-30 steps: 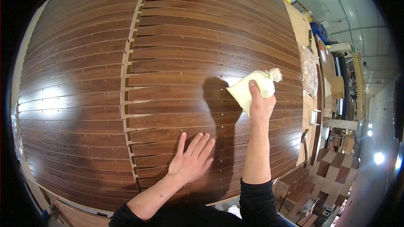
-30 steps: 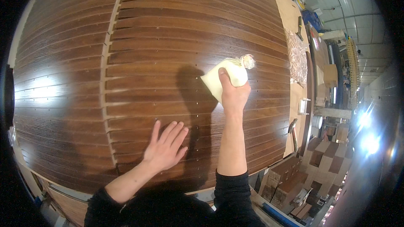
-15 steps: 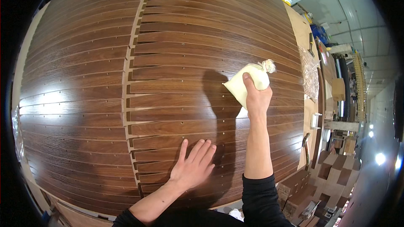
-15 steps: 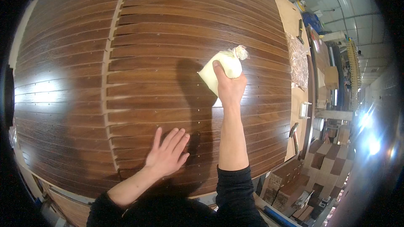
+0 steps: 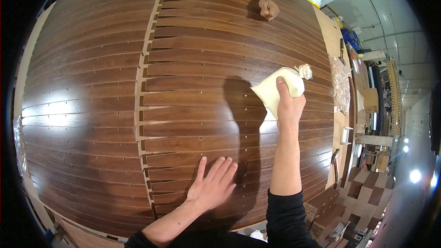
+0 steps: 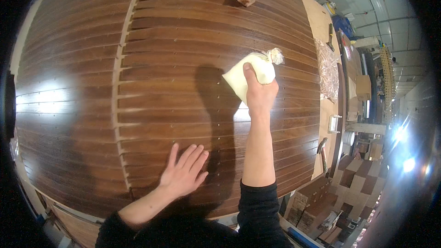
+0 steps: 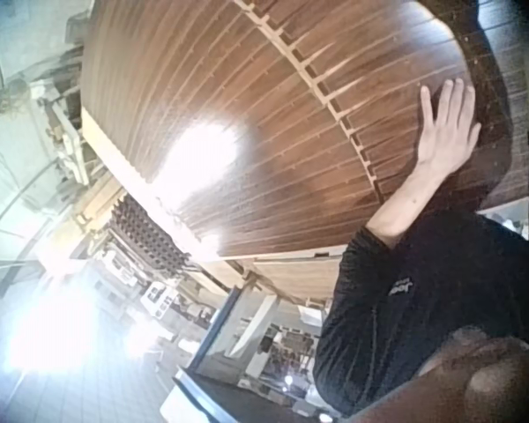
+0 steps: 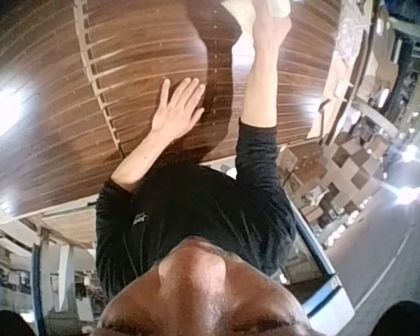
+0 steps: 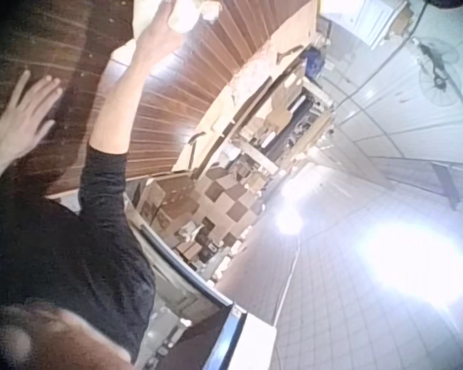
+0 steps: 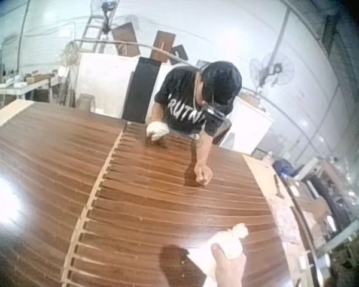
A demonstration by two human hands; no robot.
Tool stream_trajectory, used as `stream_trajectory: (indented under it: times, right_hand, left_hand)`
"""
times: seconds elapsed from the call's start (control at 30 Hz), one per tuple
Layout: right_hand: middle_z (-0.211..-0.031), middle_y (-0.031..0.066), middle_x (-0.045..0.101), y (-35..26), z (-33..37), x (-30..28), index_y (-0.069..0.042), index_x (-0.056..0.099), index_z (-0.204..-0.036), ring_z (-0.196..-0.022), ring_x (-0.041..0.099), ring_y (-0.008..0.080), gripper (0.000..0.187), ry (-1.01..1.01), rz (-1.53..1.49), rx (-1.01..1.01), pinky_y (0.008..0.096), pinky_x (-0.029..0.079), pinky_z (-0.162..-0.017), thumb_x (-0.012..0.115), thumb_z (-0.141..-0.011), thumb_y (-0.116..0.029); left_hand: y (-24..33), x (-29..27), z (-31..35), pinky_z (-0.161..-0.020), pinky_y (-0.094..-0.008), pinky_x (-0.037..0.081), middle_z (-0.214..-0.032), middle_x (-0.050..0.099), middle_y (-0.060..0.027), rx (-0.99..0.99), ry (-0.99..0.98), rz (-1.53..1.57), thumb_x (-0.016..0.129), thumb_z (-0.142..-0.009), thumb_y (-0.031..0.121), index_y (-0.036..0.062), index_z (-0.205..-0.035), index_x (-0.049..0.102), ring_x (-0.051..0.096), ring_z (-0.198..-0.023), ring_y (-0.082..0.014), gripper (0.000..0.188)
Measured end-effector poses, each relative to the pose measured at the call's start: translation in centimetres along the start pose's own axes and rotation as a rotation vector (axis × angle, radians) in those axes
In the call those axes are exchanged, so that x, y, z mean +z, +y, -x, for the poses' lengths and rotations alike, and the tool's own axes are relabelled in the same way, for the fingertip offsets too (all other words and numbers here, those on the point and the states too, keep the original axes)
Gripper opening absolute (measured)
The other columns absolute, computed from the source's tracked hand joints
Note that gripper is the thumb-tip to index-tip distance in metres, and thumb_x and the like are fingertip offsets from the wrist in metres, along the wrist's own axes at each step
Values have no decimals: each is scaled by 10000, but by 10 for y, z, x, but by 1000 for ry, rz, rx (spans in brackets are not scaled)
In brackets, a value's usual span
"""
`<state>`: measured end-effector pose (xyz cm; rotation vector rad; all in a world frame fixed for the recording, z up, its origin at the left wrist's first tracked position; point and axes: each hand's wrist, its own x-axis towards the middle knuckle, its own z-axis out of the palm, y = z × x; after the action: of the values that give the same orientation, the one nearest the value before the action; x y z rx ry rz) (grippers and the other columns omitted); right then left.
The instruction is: Two people apply filler from plastic bags into pre-drilled holes on a large wooden panel and smooth the surface by hand.
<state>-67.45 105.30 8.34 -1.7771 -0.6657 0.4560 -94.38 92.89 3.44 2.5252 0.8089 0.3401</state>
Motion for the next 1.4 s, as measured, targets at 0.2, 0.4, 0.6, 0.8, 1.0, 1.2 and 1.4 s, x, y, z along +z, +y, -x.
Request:
stream_trajectory:
  times: [0.2, 0.4, 0.6, 0.8, 1.0, 1.2, 1.4]
  right_hand:
    - [-1057, 77, 761, 0, -13, 14, 22, 740, -1144, -956, 695, 153, 360, -25, -28, -13, 321, 538, -855, 822, -883, -212]
    - [-1009, 76, 769, -1, -17, 19, 18, 754, -1109, -910, 703, 147, 351, -38, 44, -66, 315, 545, -826, 833, -873, -228]
    - [-1012, 83, 771, 4, -19, 21, 17, 755, -1105, -918, 706, 148, 360, -69, 60, -54, 310, 546, -827, 837, -864, -238]
    - [-1077, 101, 761, 10, -17, 18, 20, 725, -1174, -919, 713, 161, 411, -84, 111, -30, 317, 555, -817, 824, -875, -244]
    - [-990, 53, 734, 28, 1, -19, -147, 666, -1217, -834, 714, 225, 681, -270, -1376, 399, 379, 536, -651, 596, -897, -744]
    - [-1128, -12, 744, 46, 26, -1, -222, 685, -1215, -1135, 681, 254, 645, -203, -1550, 388, 462, 473, -946, 638, -846, -749]
    - [-1136, 41, 733, 87, 13, -24, -192, 695, -1168, -974, 715, 218, 522, -355, -1823, 398, 311, 541, -547, 667, -882, -628]
  left_hand:
    - [0, 0, 0, -1195, -640, 271, -1475, 563, -122, -5, -3, 1, 691, -922, 438, 79, -1435, 570, 491, -1402, -266, 638]
    - [0, 1, 0, -1196, -642, 267, -1473, 567, -116, -5, 6, -7, 679, -935, 450, 84, -1429, 578, 499, -1398, -261, 624]
    - [1, 5, 1, -1195, -645, 268, -1481, 563, -116, -10, -1, 0, 665, -946, 462, 86, -1431, 577, 502, -1397, -259, 619]
    - [-3, -3, 3, -1195, -645, 272, -1477, 561, -119, -17, 4, -18, 680, -933, 460, 87, -1420, 586, 502, -1395, -261, 620]
    - [-1, -2, -2, -1197, -644, 278, -1487, 522, -166, 9, 26, 96, 752, -882, 397, 96, -1396, 599, 471, -1408, -322, 615]
    - [-28, -11, -5, -1188, -672, 295, -1536, 435, -206, 41, 128, 191, 790, -839, 287, 127, -1423, 570, 425, -1423, -404, 645]
    - [-106, -40, -106, -1218, -640, 256, -1600, 352, -204, 17, 189, -99, 746, -894, 274, 113, -1489, 492, 325, -1491, -426, 666]
